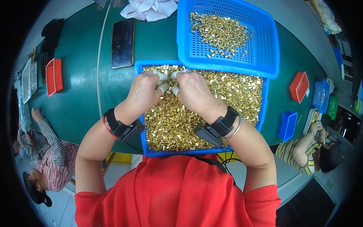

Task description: The person picks up small gold-colored metal parts from a blue tray, inspects them, and places some into a blue basket while returning others to the tray.

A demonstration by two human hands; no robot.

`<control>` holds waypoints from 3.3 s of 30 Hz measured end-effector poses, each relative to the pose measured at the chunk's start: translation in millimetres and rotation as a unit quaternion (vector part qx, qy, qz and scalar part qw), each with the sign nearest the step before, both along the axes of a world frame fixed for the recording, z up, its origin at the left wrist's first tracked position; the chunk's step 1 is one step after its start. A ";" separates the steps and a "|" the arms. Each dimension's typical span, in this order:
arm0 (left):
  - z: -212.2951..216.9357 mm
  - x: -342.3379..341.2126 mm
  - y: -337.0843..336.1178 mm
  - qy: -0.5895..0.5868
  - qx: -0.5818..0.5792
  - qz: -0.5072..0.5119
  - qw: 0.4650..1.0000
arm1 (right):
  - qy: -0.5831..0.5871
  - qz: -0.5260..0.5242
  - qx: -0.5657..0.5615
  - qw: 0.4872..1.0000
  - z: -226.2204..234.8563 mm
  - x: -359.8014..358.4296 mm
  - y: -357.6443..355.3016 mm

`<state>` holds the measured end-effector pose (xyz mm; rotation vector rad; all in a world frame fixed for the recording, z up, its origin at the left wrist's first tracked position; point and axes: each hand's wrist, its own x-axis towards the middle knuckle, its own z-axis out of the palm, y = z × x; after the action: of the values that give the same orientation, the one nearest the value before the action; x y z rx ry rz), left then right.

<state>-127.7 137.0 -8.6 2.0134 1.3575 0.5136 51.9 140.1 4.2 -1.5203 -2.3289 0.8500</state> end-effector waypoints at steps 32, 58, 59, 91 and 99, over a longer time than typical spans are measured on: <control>66.3 10.2 -86.9 -0.290 -0.189 0.052 0.937 | 0.317 -0.136 -0.189 0.920 51.4 21.5 -97.6; 63.1 83.7 -175.2 -0.632 -0.412 0.199 0.625 | 0.241 -0.039 -0.001 0.970 81.8 80.5 -146.0; 63.4 79.8 -175.5 -0.635 -0.412 0.192 0.624 | 0.235 -0.041 0.009 0.971 82.7 76.2 -148.1; 59.2 19.6 -149.3 -0.649 -0.450 0.251 0.559 | 0.180 -0.078 -0.047 0.979 66.7 31.8 -140.2; 63.3 75.7 -126.1 -0.597 -0.396 0.223 0.660 | 0.238 -0.093 -0.104 0.961 59.3 93.6 -108.7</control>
<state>-52.0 10.9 54.7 0.3151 0.8572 0.9818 145.5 31.4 63.4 -1.3884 -1.7695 1.2749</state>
